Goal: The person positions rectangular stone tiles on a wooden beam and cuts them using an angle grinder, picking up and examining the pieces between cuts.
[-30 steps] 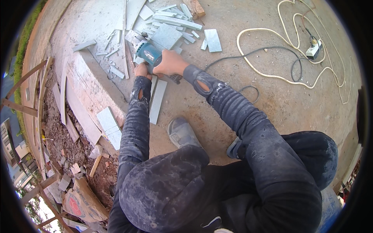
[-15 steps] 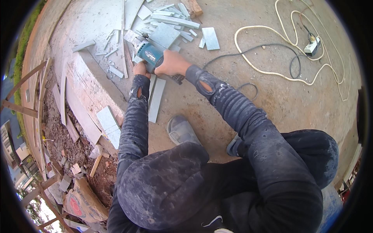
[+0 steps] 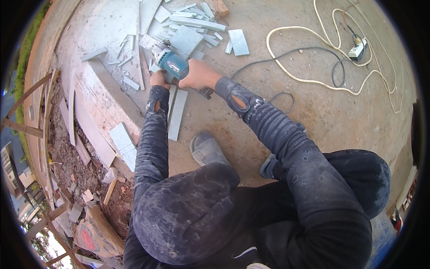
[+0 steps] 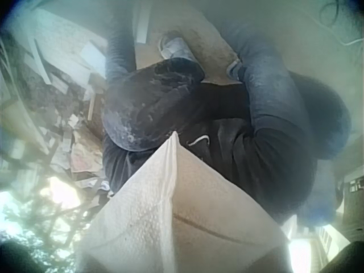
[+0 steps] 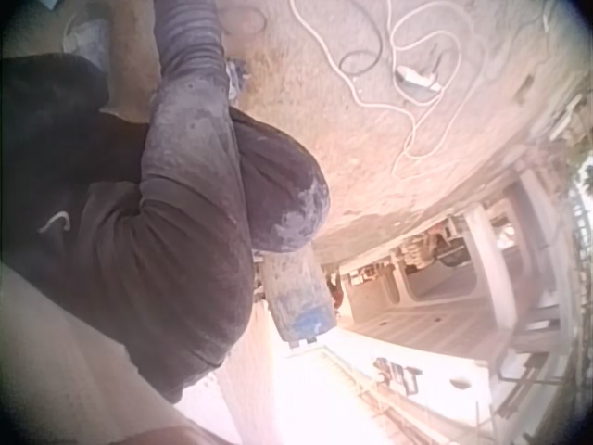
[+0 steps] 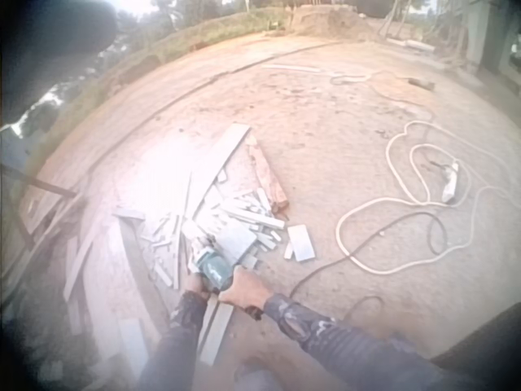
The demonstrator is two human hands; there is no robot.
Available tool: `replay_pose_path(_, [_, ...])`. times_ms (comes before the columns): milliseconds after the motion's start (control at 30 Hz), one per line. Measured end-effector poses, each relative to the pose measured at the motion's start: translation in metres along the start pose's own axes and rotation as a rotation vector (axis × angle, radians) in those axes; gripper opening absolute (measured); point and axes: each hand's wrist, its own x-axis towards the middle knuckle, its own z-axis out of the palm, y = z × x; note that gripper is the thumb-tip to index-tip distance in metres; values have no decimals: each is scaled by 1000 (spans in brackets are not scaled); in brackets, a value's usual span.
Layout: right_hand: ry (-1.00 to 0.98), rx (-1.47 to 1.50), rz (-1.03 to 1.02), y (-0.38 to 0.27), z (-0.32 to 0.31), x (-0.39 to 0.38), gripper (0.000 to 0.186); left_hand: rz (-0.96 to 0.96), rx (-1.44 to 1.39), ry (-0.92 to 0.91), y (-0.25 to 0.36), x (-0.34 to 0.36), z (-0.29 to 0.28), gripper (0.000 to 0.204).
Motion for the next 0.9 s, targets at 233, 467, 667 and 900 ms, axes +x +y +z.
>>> replay_pose_path(233, [4, 29, -6, 4, -2, -10, 63, -18, -48, 51, 3, -6, 4, 24])
replay_pose_path(467, [4, 17, -1, 3, -6, -22, 60, -19, -50, 57, 1, 0, 1, 20])
replay_pose_path(667, [-8, 2, -13, 8, -7, -29, 64, 1, -93, 47, -1, 5, -1, 22])
replay_pose_path(900, [-24, -5, 7, 10, -10, -41, 65, -41, -124, 26, 8, -12, 6, 25])
